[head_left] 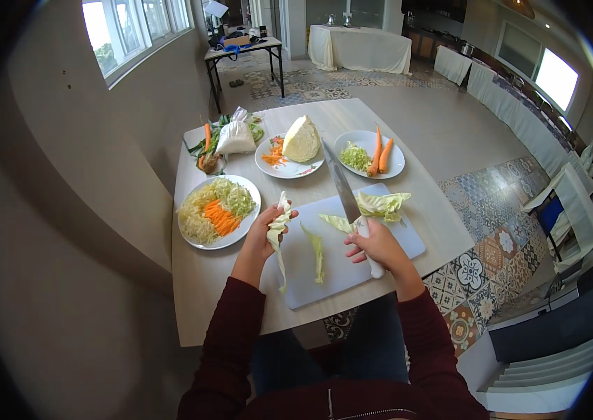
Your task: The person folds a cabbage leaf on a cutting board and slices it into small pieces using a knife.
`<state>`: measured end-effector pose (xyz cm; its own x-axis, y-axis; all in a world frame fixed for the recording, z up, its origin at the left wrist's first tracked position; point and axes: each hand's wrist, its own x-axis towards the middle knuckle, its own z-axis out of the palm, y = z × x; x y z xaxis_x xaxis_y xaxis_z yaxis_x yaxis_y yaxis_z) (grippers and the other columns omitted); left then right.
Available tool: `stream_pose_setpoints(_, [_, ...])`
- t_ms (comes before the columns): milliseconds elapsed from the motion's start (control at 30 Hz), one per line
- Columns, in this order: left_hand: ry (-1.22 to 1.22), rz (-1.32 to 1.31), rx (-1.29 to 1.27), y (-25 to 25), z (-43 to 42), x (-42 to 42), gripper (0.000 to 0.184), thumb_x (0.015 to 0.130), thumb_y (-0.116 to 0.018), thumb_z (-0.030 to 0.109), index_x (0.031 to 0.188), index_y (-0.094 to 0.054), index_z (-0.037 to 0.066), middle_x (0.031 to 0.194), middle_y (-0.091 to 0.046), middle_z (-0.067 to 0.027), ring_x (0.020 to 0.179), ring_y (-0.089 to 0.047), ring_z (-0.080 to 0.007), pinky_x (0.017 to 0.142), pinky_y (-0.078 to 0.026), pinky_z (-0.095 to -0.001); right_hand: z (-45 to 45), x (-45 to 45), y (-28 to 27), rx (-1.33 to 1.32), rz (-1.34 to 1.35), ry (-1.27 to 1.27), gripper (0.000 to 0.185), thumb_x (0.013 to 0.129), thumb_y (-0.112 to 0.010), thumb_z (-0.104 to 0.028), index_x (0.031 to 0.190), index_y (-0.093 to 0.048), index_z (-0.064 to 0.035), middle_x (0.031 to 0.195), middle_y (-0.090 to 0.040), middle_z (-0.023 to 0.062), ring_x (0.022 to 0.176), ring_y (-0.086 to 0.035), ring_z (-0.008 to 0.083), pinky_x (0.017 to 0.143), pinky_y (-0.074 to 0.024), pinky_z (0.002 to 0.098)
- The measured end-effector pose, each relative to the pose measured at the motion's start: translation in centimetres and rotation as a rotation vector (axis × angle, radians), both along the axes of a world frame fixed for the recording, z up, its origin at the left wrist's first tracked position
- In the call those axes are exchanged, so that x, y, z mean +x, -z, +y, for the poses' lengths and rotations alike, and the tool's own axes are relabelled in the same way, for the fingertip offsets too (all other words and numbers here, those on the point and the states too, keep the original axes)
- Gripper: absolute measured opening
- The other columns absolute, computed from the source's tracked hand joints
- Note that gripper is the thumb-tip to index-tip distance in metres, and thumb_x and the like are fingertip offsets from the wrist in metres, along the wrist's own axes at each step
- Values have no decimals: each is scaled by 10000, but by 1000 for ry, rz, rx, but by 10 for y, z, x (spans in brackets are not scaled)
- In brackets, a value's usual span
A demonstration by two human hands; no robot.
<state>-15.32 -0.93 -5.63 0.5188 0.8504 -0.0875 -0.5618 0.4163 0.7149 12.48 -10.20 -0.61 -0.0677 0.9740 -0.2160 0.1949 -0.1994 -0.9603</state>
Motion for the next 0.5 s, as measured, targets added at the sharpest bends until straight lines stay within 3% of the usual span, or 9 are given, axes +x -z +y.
stream_pose_setpoints(100, [-79, 28, -40, -5, -5, 13, 245, 994, -519, 167, 1197, -518, 29, 1064, -682, -167, 674, -661, -140, 604, -577, -236, 2, 24, 3, 118, -167, 182, 254, 899, -652, -91, 1046, -498, 46, 922, -660, 152, 681, -687, 181, 534, -595, 312])
stream_pose_setpoints(200, [-117, -23, -33, -10, -9, 33, 227, 1002, -506, 161, 1197, -504, 44, 1080, -674, -177, 712, -684, -193, 645, -596, -284, -5, 40, 2, 121, -16, 219, 222, 899, -661, -97, 998, -510, 32, 867, -662, 129, 690, -688, 180, 533, -591, 302])
stream_pose_setpoints(267, [-95, 6, 17, -21, -19, 44, 246, 1003, -506, 165, 1224, -495, 58, 1104, -662, -180, 771, -696, -223, 671, -598, -317, -12, 40, -2, 152, 31, 175, 246, 900, -693, -140, 970, -532, 32, 874, -666, 123, 721, -687, 171, 559, -593, 302])
stream_pose_setpoints(300, [-83, -2, 43, -24, -20, 49, 228, 1011, -473, 155, 1216, -458, 57, 1133, -658, -196, 828, -714, -289, 701, -613, -354, -14, 40, -2, 163, 41, 153, 264, 900, -707, -161, 966, -537, 30, 875, -666, 118, 733, -686, 167, 577, -595, 301])
stream_pose_setpoints(500, [21, 26, 96, -48, -36, 89, 300, 1035, -392, 171, 1308, -364, 52, 1219, -627, -233, 973, -712, -342, 816, -617, -440, -26, 30, -3, 182, 187, 53, 380, 875, -774, -297, 994, -562, -4, 887, -654, 63, 808, -654, 134, 724, -562, 285])
